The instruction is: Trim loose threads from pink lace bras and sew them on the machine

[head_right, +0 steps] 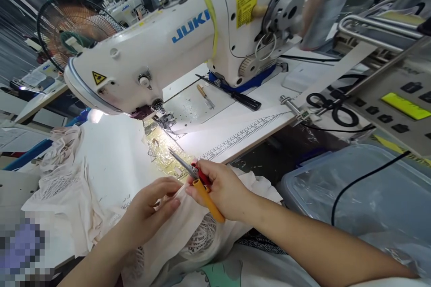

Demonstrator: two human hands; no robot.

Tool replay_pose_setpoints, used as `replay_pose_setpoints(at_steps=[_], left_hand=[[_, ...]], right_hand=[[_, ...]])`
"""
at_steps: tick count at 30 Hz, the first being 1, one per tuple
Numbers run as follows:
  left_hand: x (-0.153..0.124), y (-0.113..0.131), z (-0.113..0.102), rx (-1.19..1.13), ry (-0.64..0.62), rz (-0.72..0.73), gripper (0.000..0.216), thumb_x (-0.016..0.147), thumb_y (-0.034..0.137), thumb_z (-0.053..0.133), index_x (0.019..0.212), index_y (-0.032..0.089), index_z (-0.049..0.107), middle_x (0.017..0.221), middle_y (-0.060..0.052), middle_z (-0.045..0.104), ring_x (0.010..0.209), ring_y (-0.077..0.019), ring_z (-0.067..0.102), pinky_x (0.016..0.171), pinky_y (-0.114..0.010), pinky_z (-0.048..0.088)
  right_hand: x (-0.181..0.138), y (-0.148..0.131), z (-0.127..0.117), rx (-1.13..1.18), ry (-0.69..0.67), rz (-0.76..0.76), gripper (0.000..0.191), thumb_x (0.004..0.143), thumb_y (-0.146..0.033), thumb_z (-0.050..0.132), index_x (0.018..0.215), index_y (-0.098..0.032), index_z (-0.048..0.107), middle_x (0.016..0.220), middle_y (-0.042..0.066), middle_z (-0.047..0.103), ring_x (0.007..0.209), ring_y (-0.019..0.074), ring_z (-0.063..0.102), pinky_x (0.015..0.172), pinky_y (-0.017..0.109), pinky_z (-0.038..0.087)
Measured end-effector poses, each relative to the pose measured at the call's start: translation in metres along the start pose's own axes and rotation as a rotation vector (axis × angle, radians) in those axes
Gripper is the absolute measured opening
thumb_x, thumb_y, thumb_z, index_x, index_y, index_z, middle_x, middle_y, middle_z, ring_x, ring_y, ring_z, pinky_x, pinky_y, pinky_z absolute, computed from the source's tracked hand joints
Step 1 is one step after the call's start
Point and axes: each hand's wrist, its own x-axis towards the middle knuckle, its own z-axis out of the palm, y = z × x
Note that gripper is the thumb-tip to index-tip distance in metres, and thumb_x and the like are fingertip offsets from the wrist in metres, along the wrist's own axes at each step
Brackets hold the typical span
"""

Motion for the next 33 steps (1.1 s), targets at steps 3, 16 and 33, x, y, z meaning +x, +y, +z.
replay_pose_setpoints(at_steps=[3, 16, 33], left_hand=[[0.003, 0.003, 0.007, -0.039, 0.123, 0.046, 0.003, 0.082, 0.018, 0.052, 0.084, 0.018, 0.055, 0.082, -0.005, 0.056, 0.074, -0.0153, 0.051, 0.066, -0.028, 0.043], [-0.009, 0.01, 0.003, -0.63, 0.232, -0.111, 0.013, 0.078, 0.023, 0.063, 0.07, 0.016, 0.054, 0.087, -0.007, 0.063, 0.077, -0.0154, 0.056, 0.063, -0.025, 0.044], [-0.016, 0.002, -0.001, -0.619, 0.378, -0.101, 0.014, 0.075, 0.026, 0.068, 0.07, 0.017, 0.058, 0.086, -0.006, 0.066, 0.077, -0.0153, 0.059, 0.065, -0.025, 0.047]], right_hand=[[-0.001, -0.003, 0.002, 0.013, 0.002, 0.008, 0.025, 0.068, -0.034, 0.069, 0.07, -0.02, 0.048, 0.069, -0.001, 0.053, 0.06, 0.0121, 0.046, 0.057, 0.028, 0.043], [0.014, -0.025, -0.043, -0.635, -0.434, -0.125, 0.051, 0.071, -0.072, 0.046, 0.065, -0.022, 0.037, 0.065, 0.0, 0.045, 0.055, 0.0137, 0.039, 0.05, 0.026, 0.032], [-0.004, -0.021, -0.029, -0.918, -0.435, 0.084, 0.036, 0.068, -0.053, 0.062, 0.068, -0.022, 0.042, 0.075, 0.008, 0.058, 0.064, 0.0241, 0.052, 0.055, 0.032, 0.035]])
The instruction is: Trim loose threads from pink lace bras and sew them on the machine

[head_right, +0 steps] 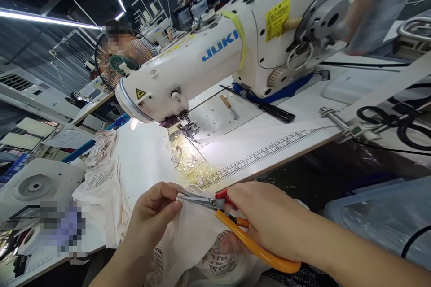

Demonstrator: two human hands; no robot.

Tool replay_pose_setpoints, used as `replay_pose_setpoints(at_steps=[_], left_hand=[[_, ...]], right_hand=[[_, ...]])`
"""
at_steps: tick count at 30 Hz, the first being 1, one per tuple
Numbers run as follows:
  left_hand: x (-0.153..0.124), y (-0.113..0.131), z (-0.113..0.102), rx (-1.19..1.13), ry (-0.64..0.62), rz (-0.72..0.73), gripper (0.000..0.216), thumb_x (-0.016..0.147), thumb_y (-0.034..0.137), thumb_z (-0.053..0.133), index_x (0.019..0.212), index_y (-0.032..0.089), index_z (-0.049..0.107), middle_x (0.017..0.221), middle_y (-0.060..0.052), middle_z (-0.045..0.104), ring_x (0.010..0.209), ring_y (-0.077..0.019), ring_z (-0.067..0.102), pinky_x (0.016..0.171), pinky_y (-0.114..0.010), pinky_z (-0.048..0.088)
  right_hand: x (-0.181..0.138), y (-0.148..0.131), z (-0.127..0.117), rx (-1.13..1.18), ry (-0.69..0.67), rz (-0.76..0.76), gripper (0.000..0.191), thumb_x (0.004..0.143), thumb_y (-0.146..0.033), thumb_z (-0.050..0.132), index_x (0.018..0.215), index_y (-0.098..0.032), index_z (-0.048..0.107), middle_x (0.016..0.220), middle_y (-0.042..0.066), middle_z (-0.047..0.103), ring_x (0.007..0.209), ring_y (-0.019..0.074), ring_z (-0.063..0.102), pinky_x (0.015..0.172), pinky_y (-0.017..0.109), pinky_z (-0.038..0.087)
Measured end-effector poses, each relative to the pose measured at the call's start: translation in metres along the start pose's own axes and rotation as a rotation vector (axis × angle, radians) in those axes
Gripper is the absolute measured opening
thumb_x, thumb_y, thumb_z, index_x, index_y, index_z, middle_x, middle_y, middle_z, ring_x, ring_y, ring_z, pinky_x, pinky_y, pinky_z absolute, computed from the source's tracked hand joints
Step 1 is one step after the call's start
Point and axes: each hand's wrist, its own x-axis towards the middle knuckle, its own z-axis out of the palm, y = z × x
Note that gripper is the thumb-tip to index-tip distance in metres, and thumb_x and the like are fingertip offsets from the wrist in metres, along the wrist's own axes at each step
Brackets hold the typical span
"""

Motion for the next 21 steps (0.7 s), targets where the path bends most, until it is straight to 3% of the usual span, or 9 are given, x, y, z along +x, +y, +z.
replay_pose_setpoints(at_steps=[5, 11, 15, 18, 21], left_hand=[[0.0, 0.001, -0.001, 0.011, -0.001, -0.014, 0.015, 0.075, 0.026, 0.067, 0.069, 0.017, 0.057, 0.085, -0.005, 0.065, 0.073, -0.0138, 0.058, 0.061, -0.023, 0.045], [0.001, 0.001, 0.0, 0.002, -0.006, -0.012, 0.016, 0.074, 0.027, 0.068, 0.069, 0.017, 0.057, 0.084, -0.007, 0.065, 0.07, -0.014, 0.056, 0.058, -0.024, 0.044], [0.002, 0.0, 0.0, -0.016, -0.009, -0.007, 0.015, 0.073, 0.026, 0.069, 0.069, 0.017, 0.058, 0.083, -0.006, 0.064, 0.071, -0.014, 0.056, 0.06, -0.024, 0.044], [0.002, 0.0, 0.0, -0.019, -0.032, -0.014, 0.016, 0.075, 0.027, 0.067, 0.07, 0.016, 0.056, 0.085, -0.007, 0.065, 0.071, -0.0145, 0.056, 0.06, -0.025, 0.044], [0.0, 0.0, -0.001, -0.027, -0.037, -0.012, 0.014, 0.076, 0.026, 0.066, 0.072, 0.016, 0.057, 0.087, -0.007, 0.065, 0.072, -0.0135, 0.055, 0.061, -0.024, 0.043]], right_hand=[[-0.001, 0.001, 0.0, -0.002, -0.01, 0.041, 0.042, 0.065, -0.058, 0.063, 0.066, -0.023, 0.041, 0.072, 0.008, 0.058, 0.062, 0.0246, 0.053, 0.053, 0.032, 0.035], [-0.001, 0.007, 0.007, -0.007, 0.091, -0.043, 0.041, 0.065, -0.043, 0.067, 0.057, -0.023, 0.032, 0.061, 0.003, 0.055, 0.053, 0.0182, 0.049, 0.046, 0.027, 0.029], [0.0, 0.012, 0.013, -0.002, 0.127, -0.053, 0.042, 0.066, -0.044, 0.067, 0.055, -0.022, 0.032, 0.056, 0.001, 0.05, 0.051, 0.0168, 0.046, 0.046, 0.027, 0.027], [0.001, 0.019, 0.016, 0.116, 0.223, -0.105, 0.044, 0.067, -0.053, 0.064, 0.055, -0.022, 0.035, 0.056, -0.001, 0.046, 0.048, 0.014, 0.041, 0.044, 0.026, 0.026], [-0.001, 0.026, 0.013, 0.252, 0.374, -0.181, 0.043, 0.076, -0.061, 0.049, 0.06, -0.022, 0.039, 0.056, -0.002, 0.044, 0.048, 0.0125, 0.039, 0.042, 0.024, 0.028]])
